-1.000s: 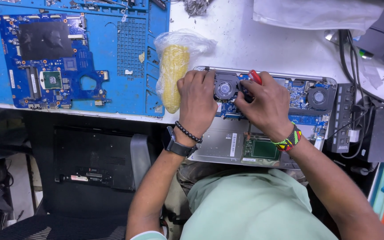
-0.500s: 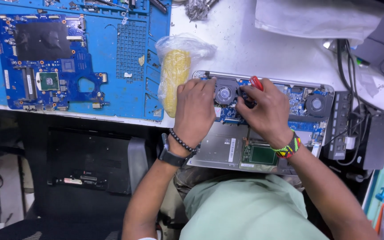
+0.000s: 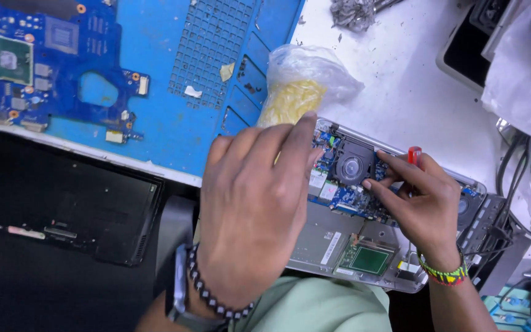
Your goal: The person uses a screwdriver to remove screws securing the cooling fan and heat sink to the laptop motherboard, then carefully lifts the components out.
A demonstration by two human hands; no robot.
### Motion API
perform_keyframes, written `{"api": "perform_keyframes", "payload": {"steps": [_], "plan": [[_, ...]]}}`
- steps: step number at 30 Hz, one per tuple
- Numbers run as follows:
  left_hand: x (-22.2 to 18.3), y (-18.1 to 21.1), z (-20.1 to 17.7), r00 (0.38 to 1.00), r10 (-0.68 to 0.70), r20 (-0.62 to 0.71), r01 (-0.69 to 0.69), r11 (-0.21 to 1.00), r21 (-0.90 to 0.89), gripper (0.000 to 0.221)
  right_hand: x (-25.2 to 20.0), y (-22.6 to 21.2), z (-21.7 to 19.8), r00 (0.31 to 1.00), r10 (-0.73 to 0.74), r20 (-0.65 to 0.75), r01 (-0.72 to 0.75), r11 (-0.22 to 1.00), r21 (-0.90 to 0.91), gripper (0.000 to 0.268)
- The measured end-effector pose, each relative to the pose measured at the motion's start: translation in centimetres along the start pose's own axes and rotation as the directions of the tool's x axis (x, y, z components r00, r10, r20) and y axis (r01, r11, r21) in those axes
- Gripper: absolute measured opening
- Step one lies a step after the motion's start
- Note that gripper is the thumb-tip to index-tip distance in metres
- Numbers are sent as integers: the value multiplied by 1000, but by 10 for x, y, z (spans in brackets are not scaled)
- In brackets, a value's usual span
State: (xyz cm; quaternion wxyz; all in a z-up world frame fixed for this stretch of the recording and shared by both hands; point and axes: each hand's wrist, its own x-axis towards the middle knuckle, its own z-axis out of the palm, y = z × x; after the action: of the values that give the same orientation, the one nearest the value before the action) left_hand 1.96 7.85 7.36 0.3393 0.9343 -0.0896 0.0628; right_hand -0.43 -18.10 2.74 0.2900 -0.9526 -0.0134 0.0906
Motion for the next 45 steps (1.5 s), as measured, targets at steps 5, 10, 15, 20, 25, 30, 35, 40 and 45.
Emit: {"api": "perform_keyframes", "payload": {"steps": [5,10,15,20,25,30,35,40,45], "plan": [[-1,-1,20,995,-14,103,17,1000,-26,17,6,-7,0,1000,-9,8,9,1000,-16,35],[-15,13,71,948,-53,315,42,998,44,15,14,-9,1,999,25,36,-27,998,57,33],[-18,12,99,947,-73,312,24,987,159,9,15,-5,-1,990,132,57,-139,977,159,38],[-17,10,98,953,-58,297,59,998,5,25,13,-1,0,987,136,80,-151,963,225,36],[-23,17,111,989,-66,135,69,998,-15,5,9,-4,2,999,42,34,-47,985,165,36],[-29,14,120,989,-79,126,85,995,-44,9,3,-2,0,998,-58,16,57,995,77,40],[-27,13,123,990,-81,119,93,991,-98,9,1,7,-6,984,-153,92,154,988,0,50],[-31,10,129,992,-51,113,64,992,-110,20,2,13,-3,969,-212,124,213,977,-1,51],[-21,12,111,985,1,172,28,986,-166,29,4,5,2,981,-185,65,193,972,-133,58]]}}
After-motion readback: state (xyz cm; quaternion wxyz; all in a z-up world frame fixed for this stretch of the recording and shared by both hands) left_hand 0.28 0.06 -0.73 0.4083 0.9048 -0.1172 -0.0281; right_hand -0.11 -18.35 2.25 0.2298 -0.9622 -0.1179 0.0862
